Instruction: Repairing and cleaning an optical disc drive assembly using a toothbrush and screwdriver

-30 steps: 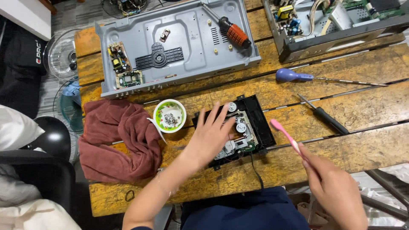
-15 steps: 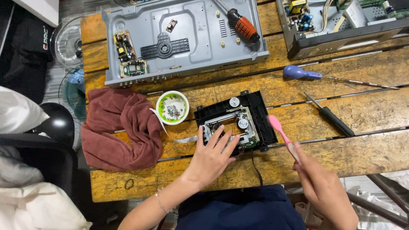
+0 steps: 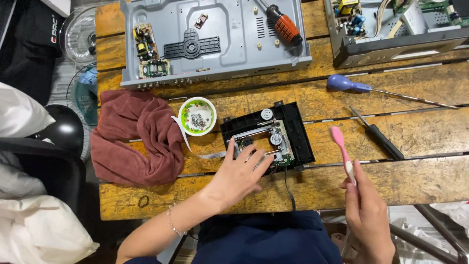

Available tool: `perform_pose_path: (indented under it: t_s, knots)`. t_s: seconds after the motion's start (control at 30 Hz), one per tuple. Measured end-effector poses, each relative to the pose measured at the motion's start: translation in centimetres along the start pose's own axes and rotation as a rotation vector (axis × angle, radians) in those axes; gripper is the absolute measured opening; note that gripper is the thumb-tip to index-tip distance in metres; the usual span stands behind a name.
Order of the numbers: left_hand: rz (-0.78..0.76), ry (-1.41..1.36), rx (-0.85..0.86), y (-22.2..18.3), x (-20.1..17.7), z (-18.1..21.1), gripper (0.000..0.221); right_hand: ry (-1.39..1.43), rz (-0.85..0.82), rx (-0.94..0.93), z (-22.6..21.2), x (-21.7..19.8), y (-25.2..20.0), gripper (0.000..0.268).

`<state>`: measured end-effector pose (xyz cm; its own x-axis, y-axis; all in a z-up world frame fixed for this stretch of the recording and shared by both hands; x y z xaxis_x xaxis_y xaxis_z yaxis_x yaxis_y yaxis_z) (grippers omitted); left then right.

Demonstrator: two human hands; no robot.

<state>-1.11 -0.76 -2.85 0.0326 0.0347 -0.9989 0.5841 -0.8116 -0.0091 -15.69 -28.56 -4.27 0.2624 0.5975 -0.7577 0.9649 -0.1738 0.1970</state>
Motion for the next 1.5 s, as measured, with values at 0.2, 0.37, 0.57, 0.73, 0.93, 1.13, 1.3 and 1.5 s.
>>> perform_pose_path:
  t_s: [0.2,0.37,0.57,0.73,0.93,1.13,1.3,1.5]
  knots:
    - [0.132,-0.330,0.117,0.7,0.2,-1.4,0.044,-0.009,0.059,-0.026,-0.5,1.3,-0.3,0.051]
    - [0.156,-0.484,0.164,1.5,-0.3,-2.5,0.037,0.070,0.110,0.126,0.6,2.1,-1.8,0.046]
    - [-0.278,-0.952,0.160,1.6,-6.4,-3.4,0.029,0.265,0.226,0.212,-2.1,2.3,-2.2,0.045]
    - [-0.532,-1.395,0.137,4.5,-5.3,-6.1,0.032,0.356,0.304,0.177,-0.4,3.6,-2.7,0.028]
    - [-0.601,-1.580,0.002,10.8,-4.7,-10.5,0.040,0.538,0.335,0.097,-2.0,3.7,1.4,0.044]
    - [-0.492,-1.509,-0.313,13.5,-5.8,-13.4,0.052,0.525,0.138,0.137,-2.4,4.0,1.8,0.042]
    - [-0.313,-0.835,-0.351,12.9,-2.3,-14.0,0.079,0.492,0.020,0.239,-2.1,4.1,1.7,0.043]
    - [-0.208,-0.746,-0.421,11.6,1.1,-11.4,0.073,0.151,-0.047,-0.069,-2.9,3.4,2.9,0.050]
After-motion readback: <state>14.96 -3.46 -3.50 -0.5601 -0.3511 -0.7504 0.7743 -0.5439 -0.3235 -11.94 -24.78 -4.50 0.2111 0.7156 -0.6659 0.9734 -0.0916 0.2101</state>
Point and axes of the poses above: each hand's wrist, its own y-axis towards the middle knuckle, its own x-axis out of the palm, z = x × y, the point moved 1 cm from there along y, towards the middle knuckle, and after that the axes turned 6 degrees about -x, right-handed, at the moved point
